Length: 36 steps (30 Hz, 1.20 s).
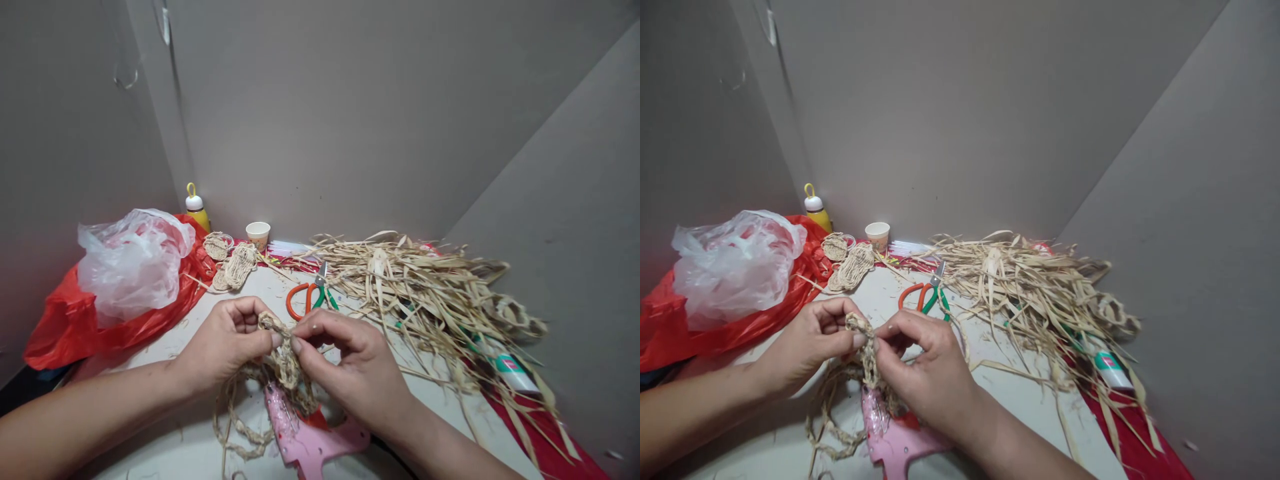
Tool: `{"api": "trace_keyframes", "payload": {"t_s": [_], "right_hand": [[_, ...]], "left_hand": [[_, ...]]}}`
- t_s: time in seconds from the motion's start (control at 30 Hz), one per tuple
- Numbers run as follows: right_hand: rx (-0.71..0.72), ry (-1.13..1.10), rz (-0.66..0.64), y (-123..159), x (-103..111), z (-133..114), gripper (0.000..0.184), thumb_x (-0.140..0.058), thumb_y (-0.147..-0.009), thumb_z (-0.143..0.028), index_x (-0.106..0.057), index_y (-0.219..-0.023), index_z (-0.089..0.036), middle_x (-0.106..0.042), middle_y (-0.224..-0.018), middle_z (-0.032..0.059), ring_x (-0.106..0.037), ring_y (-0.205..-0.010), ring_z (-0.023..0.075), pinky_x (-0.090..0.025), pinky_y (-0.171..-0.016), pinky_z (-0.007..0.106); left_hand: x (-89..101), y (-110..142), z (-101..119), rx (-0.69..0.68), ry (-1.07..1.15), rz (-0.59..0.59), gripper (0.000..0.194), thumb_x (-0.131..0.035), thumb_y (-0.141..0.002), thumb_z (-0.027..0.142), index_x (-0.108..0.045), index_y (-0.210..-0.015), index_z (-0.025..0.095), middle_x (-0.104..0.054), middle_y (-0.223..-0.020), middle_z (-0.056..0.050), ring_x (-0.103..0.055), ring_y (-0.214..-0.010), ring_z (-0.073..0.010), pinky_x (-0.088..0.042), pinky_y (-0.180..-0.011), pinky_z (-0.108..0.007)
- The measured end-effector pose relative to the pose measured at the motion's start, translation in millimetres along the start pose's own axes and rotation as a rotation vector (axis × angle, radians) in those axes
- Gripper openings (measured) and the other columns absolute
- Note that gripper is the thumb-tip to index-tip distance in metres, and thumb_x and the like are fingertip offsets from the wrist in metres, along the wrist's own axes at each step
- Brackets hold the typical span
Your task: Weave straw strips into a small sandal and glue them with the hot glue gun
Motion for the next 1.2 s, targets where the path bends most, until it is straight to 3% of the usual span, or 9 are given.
{"api": "trace_keyframes", "payload": {"t_s": [0.27, 0.47, 0.67, 0.87, 1.0, 1.2], "right_hand": [[0.020, -0.001, -0.033, 1.9, -1.3, -0.9, 0.016, -0.058, -0.076, -0.009, -0.066, -0.064, -0.017, -0.066, -0.059, -0.0007, -0.059, -0.054, 0.0103, -0.048, -0.053, 0.020], [0.080, -0.022, -0.002, 1.9, 1.7, -1.1, 0.018, -0.061, -0.079, -0.010, -0.074, -0.088, -0.019, -0.073, -0.079, 0.0031, -0.066, -0.067, 0.0141, -0.055, -0.061, 0.025], [-0.007, -0.008, 0.042, 8.5, -3.3, 7.9, 0.034, -0.062, -0.079, -0.013, -0.061, -0.113, -0.019, -0.072, -0.088, 0.0037, -0.069, -0.071, 0.0151, -0.059, -0.066, 0.029], [-0.119, 0.020, 0.007, 7.0, -8.0, 10.8, 0.027, -0.063, -0.078, -0.018, -0.058, -0.104, -0.020, -0.070, -0.091, 0.0045, -0.069, -0.078, 0.0167, -0.058, -0.066, 0.028], [-0.105, 0.044, 0.005, 6.8, -11.0, 12.1, 0.020, -0.060, -0.079, -0.016, -0.060, -0.098, -0.020, -0.068, -0.085, 0.0024, -0.066, -0.072, 0.0149, -0.055, -0.062, 0.026], [-0.033, 0.107, 0.047, 7.0, -8.3, 13.3, 0.012, -0.057, -0.081, -0.015, -0.061, -0.091, -0.021, -0.066, -0.076, -0.0002, -0.061, -0.062, 0.0133, -0.052, -0.059, 0.026]], "left_hand": [[2.0, 1.6, -0.6, 0.006, -0.063, 0.021, 0.019, -0.077, -0.063, 0.017, -0.058, -0.067, 0.013, -0.060, -0.058, 0.003, -0.051, -0.053, -0.0069, -0.042, -0.051, -0.018], [9.4, 0.1, 7.1, -0.098, -0.104, 0.072, 0.017, -0.074, -0.070, 0.021, -0.058, -0.072, 0.015, -0.057, -0.061, 0.004, -0.048, -0.055, -0.0075, -0.040, -0.052, -0.019], [7.8, -2.7, 8.4, -0.113, -0.076, 0.126, 0.020, -0.074, -0.069, 0.022, -0.058, -0.079, 0.015, -0.053, -0.061, 0.006, -0.045, -0.053, -0.0070, -0.038, -0.050, -0.019], [7.5, -3.4, 7.6, -0.126, -0.108, 0.182, 0.025, -0.069, -0.074, 0.023, -0.057, -0.095, 0.017, -0.049, -0.057, 0.008, -0.042, -0.051, -0.0072, -0.035, -0.052, -0.020], [6.6, -3.1, 6.7, -0.127, -0.138, 0.170, 0.022, -0.066, -0.076, 0.024, -0.057, -0.095, 0.018, -0.048, -0.058, 0.008, -0.042, -0.052, -0.0080, -0.034, -0.053, -0.021], [11.6, -1.0, 8.1, -0.100, -0.178, -0.015, 0.028, -0.065, -0.076, 0.025, -0.059, -0.103, 0.019, -0.052, -0.064, 0.004, -0.045, -0.058, -0.0107, -0.036, -0.056, -0.023]]}}
Point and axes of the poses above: each hand's wrist, its own y-axis away from the middle knuckle, its own x-axis out of the back of the hand, z = x × y, the point moved 1 cm from there along -y, towards the middle knuckle
